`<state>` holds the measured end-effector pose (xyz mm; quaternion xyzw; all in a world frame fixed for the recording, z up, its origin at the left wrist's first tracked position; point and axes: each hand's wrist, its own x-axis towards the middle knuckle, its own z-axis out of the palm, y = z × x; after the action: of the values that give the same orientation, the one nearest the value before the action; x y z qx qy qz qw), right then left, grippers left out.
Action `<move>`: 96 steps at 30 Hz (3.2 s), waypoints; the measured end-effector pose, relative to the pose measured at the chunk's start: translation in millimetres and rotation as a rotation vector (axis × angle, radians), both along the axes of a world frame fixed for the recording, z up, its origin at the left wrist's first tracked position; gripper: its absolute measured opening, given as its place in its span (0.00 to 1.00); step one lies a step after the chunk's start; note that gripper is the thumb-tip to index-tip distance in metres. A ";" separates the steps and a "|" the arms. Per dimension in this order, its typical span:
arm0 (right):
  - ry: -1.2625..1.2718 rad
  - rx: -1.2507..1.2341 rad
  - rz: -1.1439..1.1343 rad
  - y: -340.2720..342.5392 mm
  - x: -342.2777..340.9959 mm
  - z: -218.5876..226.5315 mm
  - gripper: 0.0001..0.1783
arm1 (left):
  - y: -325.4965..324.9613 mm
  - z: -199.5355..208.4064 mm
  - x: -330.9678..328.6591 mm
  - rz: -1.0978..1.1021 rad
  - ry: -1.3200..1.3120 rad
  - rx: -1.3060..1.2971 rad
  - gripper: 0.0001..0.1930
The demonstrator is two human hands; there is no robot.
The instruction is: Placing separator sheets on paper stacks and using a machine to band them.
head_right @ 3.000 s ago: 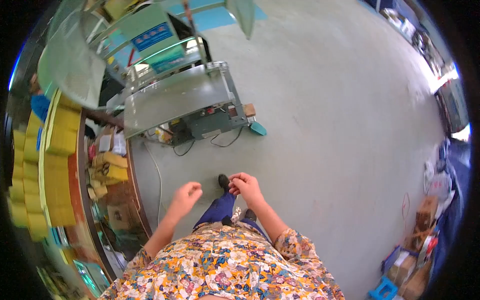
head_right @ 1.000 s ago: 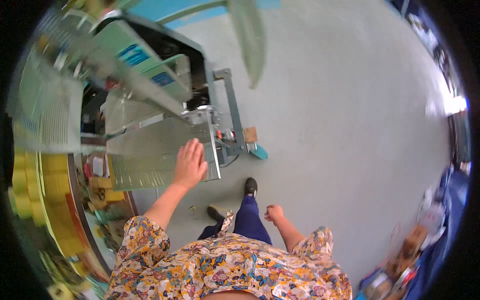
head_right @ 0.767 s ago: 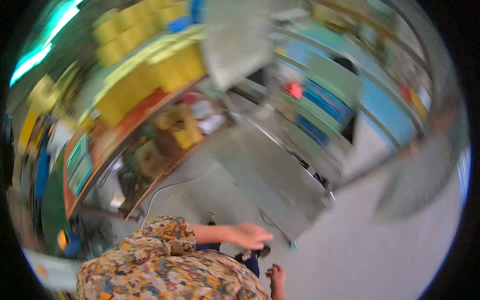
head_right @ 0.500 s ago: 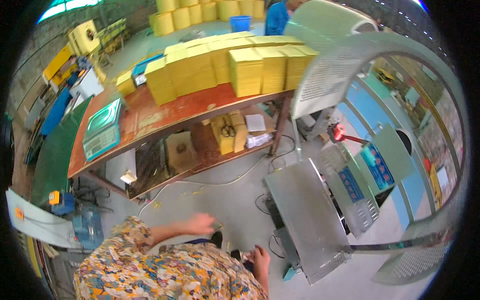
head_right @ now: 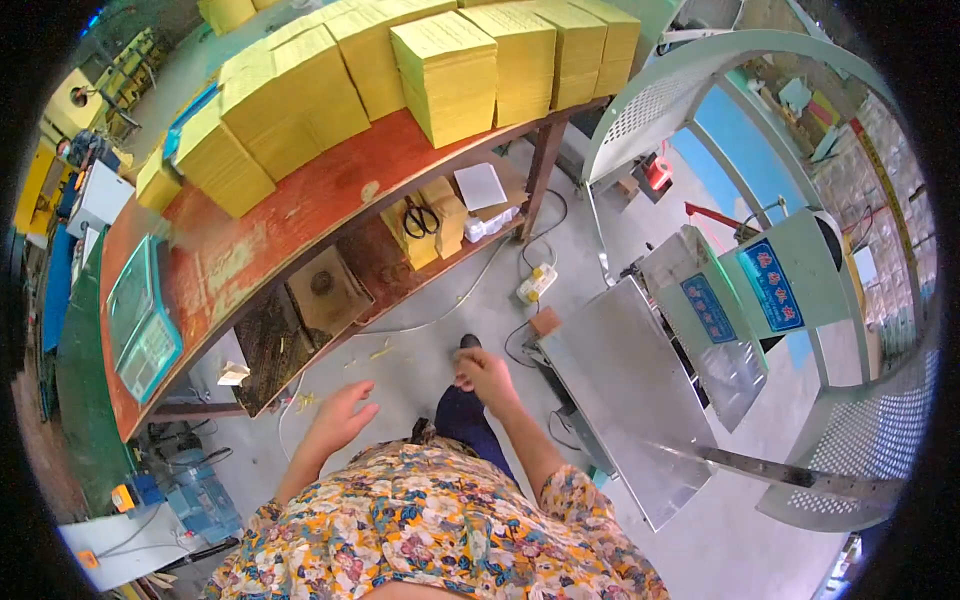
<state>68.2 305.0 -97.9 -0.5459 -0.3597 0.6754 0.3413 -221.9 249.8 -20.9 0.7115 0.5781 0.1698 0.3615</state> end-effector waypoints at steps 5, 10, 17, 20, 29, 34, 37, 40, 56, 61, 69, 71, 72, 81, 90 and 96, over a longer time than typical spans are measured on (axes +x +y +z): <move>0.015 -0.053 -0.106 120.0 12.2 -44.5 0.14 | 103.4 -1.7 12.2 0.022 0.069 -0.075 0.23; -0.684 0.246 -0.124 254.7 30.7 -116.2 0.22 | 200.5 -45.4 35.7 0.148 -0.291 -0.285 0.19; -0.928 0.187 -0.263 392.7 45.7 -145.7 0.26 | 345.4 -114.7 98.0 -0.074 -0.291 -0.313 0.18; -1.003 0.205 -0.289 409.6 44.7 -168.6 0.26 | 388.5 -137.1 132.6 0.032 -0.218 -0.331 0.15; -1.089 0.401 -0.362 420.6 34.9 -202.8 0.21 | 516.9 -283.6 205.7 0.286 -0.251 0.122 0.15; -1.095 0.530 -0.410 411.6 33.2 -189.1 0.20 | 543.8 -295.8 210.7 0.169 -0.060 0.087 0.19; -0.954 0.652 -0.420 407.9 39.9 -197.5 0.17 | 535.6 -264.3 237.4 0.368 -0.487 -0.426 0.17; -0.763 0.579 -0.391 414.5 32.9 -199.4 0.14 | 551.4 -295.2 216.5 0.278 -0.376 -0.269 0.16; -0.910 0.423 -0.476 414.4 61.7 -221.7 0.20 | 546.4 -307.6 233.3 0.335 -0.328 -0.326 0.11; -0.804 0.413 -0.609 428.7 36.9 -211.2 0.18 | 574.8 -364.9 190.1 0.405 -0.384 -0.122 0.10; -0.631 0.269 -0.646 417.1 42.5 -201.4 0.17 | 556.5 -348.2 220.6 0.343 -0.084 0.132 0.14; -0.575 0.221 -0.668 415.9 39.3 -191.5 0.16 | 551.4 -341.6 227.4 0.451 -0.119 0.149 0.16; -0.573 0.220 -0.669 416.5 35.0 -188.8 0.16 | 551.5 -340.9 225.6 0.451 -0.117 0.150 0.16; -0.711 0.318 -0.578 424.0 24.6 -202.5 0.16 | 546.3 -311.4 226.5 0.374 -0.510 -0.213 0.13; -0.641 0.322 -0.785 423.9 12.9 -202.1 0.15 | 557.8 -313.0 190.2 0.403 -0.363 -0.114 0.13; -0.208 0.255 -0.769 343.5 31.5 -148.6 0.18 | 451.0 -197.5 219.4 -0.014 -0.267 -0.052 0.26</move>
<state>99.7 648.6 -246.5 -0.6590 -0.2430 0.3903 0.5953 -2.5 700.9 -218.3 0.6771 0.5241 0.2454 0.4547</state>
